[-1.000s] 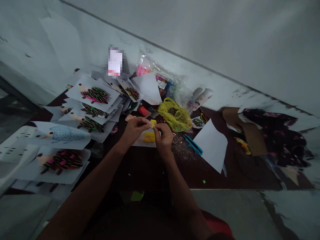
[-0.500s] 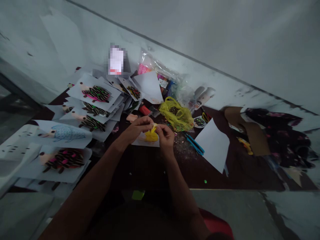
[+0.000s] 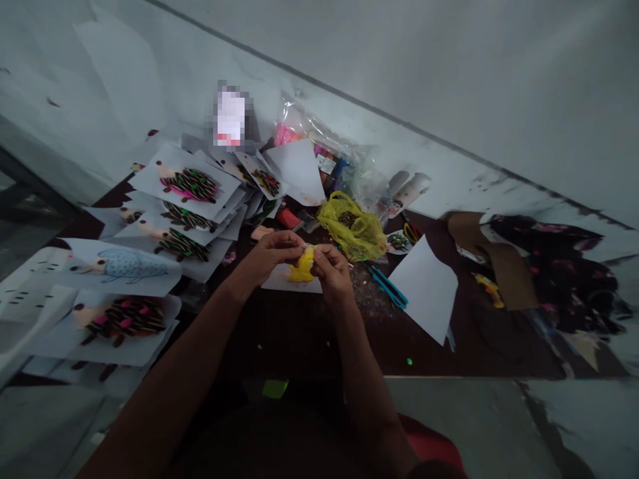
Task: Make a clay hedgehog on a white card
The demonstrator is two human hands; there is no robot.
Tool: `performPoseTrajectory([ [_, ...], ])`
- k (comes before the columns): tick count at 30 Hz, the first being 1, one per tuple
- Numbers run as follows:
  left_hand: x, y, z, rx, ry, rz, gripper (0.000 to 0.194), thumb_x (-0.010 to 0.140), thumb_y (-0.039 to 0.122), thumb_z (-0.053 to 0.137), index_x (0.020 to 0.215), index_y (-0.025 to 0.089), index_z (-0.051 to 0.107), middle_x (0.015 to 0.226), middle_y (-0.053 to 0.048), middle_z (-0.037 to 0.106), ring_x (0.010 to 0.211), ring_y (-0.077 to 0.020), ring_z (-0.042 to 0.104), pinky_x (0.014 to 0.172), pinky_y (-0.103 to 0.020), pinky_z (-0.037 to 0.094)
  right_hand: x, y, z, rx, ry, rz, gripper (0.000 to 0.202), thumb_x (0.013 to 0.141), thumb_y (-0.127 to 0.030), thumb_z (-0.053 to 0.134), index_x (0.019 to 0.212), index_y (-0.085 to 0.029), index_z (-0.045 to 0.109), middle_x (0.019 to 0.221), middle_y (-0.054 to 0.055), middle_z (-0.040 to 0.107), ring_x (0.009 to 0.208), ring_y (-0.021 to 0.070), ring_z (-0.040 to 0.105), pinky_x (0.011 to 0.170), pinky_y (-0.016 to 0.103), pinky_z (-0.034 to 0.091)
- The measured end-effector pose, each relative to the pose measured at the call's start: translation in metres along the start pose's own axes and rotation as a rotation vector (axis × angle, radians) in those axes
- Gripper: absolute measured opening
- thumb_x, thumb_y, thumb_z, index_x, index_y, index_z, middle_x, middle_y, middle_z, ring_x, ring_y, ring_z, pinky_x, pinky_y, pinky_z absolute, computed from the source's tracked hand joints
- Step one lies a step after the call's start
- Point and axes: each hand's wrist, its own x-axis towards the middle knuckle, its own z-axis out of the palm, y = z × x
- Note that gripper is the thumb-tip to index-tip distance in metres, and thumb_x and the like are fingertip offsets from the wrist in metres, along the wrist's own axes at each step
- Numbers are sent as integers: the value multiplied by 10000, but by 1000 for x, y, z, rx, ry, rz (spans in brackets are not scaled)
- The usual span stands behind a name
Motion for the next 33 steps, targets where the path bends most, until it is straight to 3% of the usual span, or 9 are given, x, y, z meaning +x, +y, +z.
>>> performPoseTrajectory([
  [3, -1, 2, -1, -10, 3, -50, 279, 646, 356, 859, 783, 173, 698, 731, 6, 667, 662, -135, 621, 666, -279, 540, 1, -3, -3, 62, -81, 77, 389, 683, -536, 841, 796, -234, 624, 587, -87, 424, 498, 66, 253, 509, 247, 273],
  [12, -3, 3, -9, 127, -31, -10, 328, 678, 452, 876, 836, 190, 757, 832, -27, 741, 806, -188, 691, 756, -324, 597, 3, 1, -12, 128, -126, 96, 343, 700, -481, 868, 851, -234, 684, 659, -61, 491, 554, 76, 349, 556, 241, 320],
  [15, -2, 6, -11, 194, -38, 60, 275, 667, 413, 884, 790, 191, 779, 931, -49, 754, 906, -204, 696, 838, -340, 579, 5, 4, -14, 40, -91, 90, 328, 708, -494, 855, 873, -241, 726, 677, -41, 561, 609, 103, 445, 597, 247, 388],
  [18, -2, 8, -12, 197, -70, 81, 238, 655, 384, 884, 727, 187, 772, 1075, -70, 757, 998, -220, 697, 884, -344, 566, 7, 7, -15, -84, -30, -24, 292, 715, -492, 840, 854, -248, 763, 857, 6, 686, 785, 152, 580, 716, 281, 479],
  [21, -2, 8, -12, 156, -104, 1, 265, 649, 390, 882, 724, 174, 750, 976, -67, 771, 857, -198, 710, 801, -338, 583, 7, 9, -14, -186, -6, -75, 266, 744, -484, 809, 852, -242, 785, 942, 27, 739, 870, 182, 618, 794, 315, 506],
  [25, 0, 4, -14, 126, 3, -35, 323, 638, 418, 892, 736, 165, 716, 770, -24, 731, 667, -151, 669, 692, -308, 591, 0, 7, -12, -228, 69, -93, 311, 809, -499, 734, 968, -236, 782, 889, 21, 754, 734, 153, 585, 740, 315, 509],
  [28, 0, 2, -13, 95, 72, -26, 358, 634, 436, 899, 731, 162, 690, 750, -16, 716, 667, -150, 671, 678, -306, 608, -7, 3, -8, -322, 150, -189, 297, 808, -494, 743, 949, -234, 762, 894, 25, 741, 751, 158, 598, 761, 320, 515],
  [33, 0, -1, -8, 93, 46, -22, 368, 654, 444, 886, 742, 166, 661, 770, -20, 726, 706, -168, 694, 683, -324, 628, -17, 0, 0, -551, 126, -198, 314, 734, -475, 848, 934, -254, 749, 874, -6, 719, 731, 149, 588, 807, 325, 515],
])
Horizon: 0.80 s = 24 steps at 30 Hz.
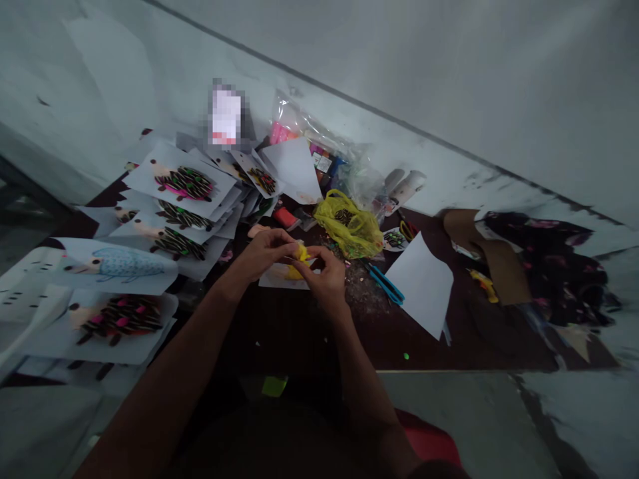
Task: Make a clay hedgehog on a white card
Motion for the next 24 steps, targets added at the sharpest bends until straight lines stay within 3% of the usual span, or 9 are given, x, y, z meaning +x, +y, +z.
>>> performPoseTrajectory([
  [7, 1, 0, 0, 116, -29, 90, 296, 677, 390, 856, 714, 170, 661, 674, -13, 697, 640, -154, 669, 659, -289, 579, 2, 5, -2, 95, -18, 19, 268, 780, -492, 802, 851, -238, 754, 787, -9, 714, 757, 165, 611, 845, 344, 505],
  [12, 2, -1, 0, 144, -27, 89, 284, 676, 390, 845, 713, 178, 660, 669, -9, 700, 633, -151, 668, 651, -283, 579, 1, 7, -3, 51, -16, -2, 211, 819, -452, 761, 862, -246, 750, 824, -6, 730, 771, 166, 612, 846, 339, 504],
  [17, 3, -6, 2, 124, -28, 53, 265, 692, 361, 833, 709, 175, 644, 628, 2, 675, 598, -142, 664, 623, -273, 584, 1, 9, 1, -66, 27, -48, 134, 820, -375, 713, 792, -245, 700, 713, -34, 654, 676, 147, 554, 773, 309, 481],
  [20, 3, -7, 2, 104, 18, 48, 237, 699, 327, 815, 700, 179, 631, 633, 11, 671, 609, -139, 664, 625, -269, 589, 2, 10, 2, -93, 118, -70, 128, 811, -357, 683, 772, -237, 665, 684, -36, 609, 646, 142, 521, 716, 293, 457],
  [24, 5, -5, -1, 43, 138, 48, 264, 681, 307, 827, 690, 183, 594, 668, 30, 659, 634, -127, 652, 654, -267, 598, 6, 10, -3, 42, 200, -31, 195, 829, -417, 638, 800, -224, 636, 701, -19, 588, 647, 145, 506, 646, 284, 440],
])
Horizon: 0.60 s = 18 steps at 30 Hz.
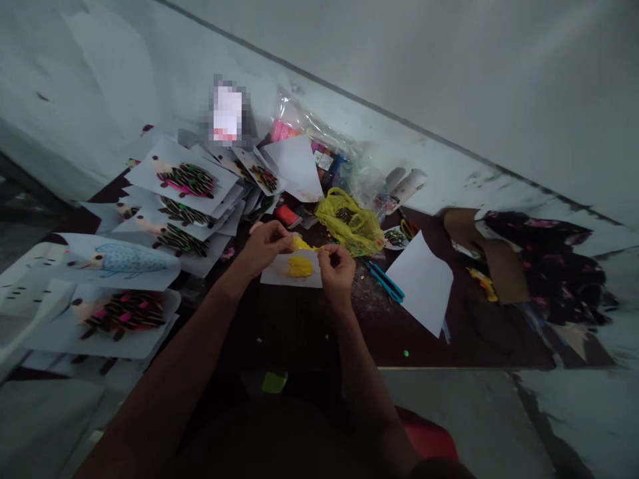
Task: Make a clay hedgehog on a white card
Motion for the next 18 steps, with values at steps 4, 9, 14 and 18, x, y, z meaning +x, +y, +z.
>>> performPoseTrajectory([
  [4, 3, 2, -4, -143, 101, -36, 298, 688, 322, 840, 761, 181, 587, 714, 22, 657, 679, -144, 668, 683, -306, 623, 2, 2, -4, 92, -74, 48, 254, 828, -470, 658, 837, -217, 643, 747, -12, 597, 705, 153, 537, 666, 285, 464],
  [9, 3, 7, -7, -246, 80, -98, 287, 711, 283, 838, 873, 177, 626, 752, 1, 690, 680, -167, 690, 652, -325, 627, 0, 11, -7, 9, -119, 48, 257, 851, -454, 634, 908, -210, 691, 747, -19, 619, 680, 147, 537, 652, 280, 438],
  [14, 1, 15, -12, -328, 61, -101, 174, 784, 269, 745, 893, 160, 665, 787, -51, 735, 631, -165, 687, 590, -282, 578, -2, 15, -11, -175, -162, 2, 162, 846, -381, 674, 888, -225, 681, 745, -32, 642, 637, 140, 523, 680, 285, 433],
  [18, 1, 15, -16, -398, 126, -79, 130, 867, 269, 643, 914, 152, 675, 790, -65, 737, 603, -158, 668, 549, -264, 534, -3, 9, -10, -299, -246, -116, 81, 873, -295, 690, 818, -248, 655, 802, -33, 658, 669, 144, 549, 873, 346, 473],
])
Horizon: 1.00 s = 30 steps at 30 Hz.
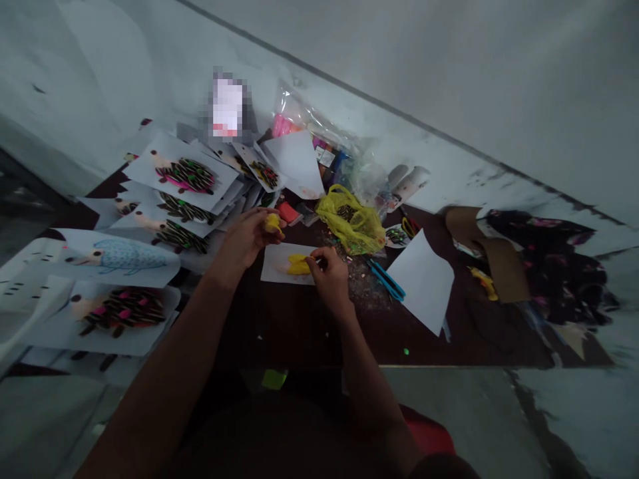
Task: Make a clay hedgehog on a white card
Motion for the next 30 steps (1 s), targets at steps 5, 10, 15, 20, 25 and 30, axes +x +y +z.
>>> performPoseTrajectory([
  [5, 8, -9, -6, 77, 69, -19, 133, 878, 286, 676, 936, 166, 683, 836, -47, 733, 657, -154, 670, 594, -253, 520, 3, -5, 7, -253, -62, -107, 79, 900, -191, 671, 849, -242, 704, 927, 32, 672, 880, 199, 602, 1015, 402, 425],
  [10, 17, -20, -11, 52, 126, -17, 88, 859, 275, 684, 882, 193, 663, 792, -27, 724, 717, -158, 689, 628, -234, 539, 2, -5, 14, -426, -142, -117, 155, 950, -195, 635, 855, -234, 752, 879, 52, 668, 891, 212, 607, 953, 379, 441],
  [15, 19, -24, -7, 19, 165, -96, 32, 838, 209, 657, 843, 178, 653, 749, -33, 725, 700, -160, 697, 656, -252, 564, -3, -5, 10, -506, -203, -172, 239, 992, -190, 570, 1005, -248, 802, 911, 71, 669, 891, 220, 603, 972, 408, 451],
  [20, 14, -24, 0, 25, 162, -130, 44, 848, 188, 636, 868, 177, 674, 757, -34, 730, 701, -161, 704, 651, -251, 558, -12, -8, 2, -615, -243, -208, 342, 976, -137, 550, 1221, -246, 762, 1075, 109, 642, 988, 245, 585, 1033, 455, 440],
  [25, 13, -26, 1, 10, 108, -129, 69, 832, 136, 622, 817, 147, 688, 750, -47, 716, 704, -168, 702, 697, -265, 548, -24, -15, 0, -767, -278, -225, 346, 1032, -232, 520, 1328, -273, 694, 1194, 117, 606, 1068, 260, 549, 1030, 459, 440],
  [30, 17, -28, -2, 35, 128, -158, 137, 833, 96, 599, 759, 170, 687, 724, -31, 710, 708, -180, 697, 703, -267, 538, -33, -16, -2, -818, -256, -179, 333, 1035, -357, 561, 1337, -305, 690, 1288, 125, 590, 1147, 292, 536, 1019, 461, 432],
])
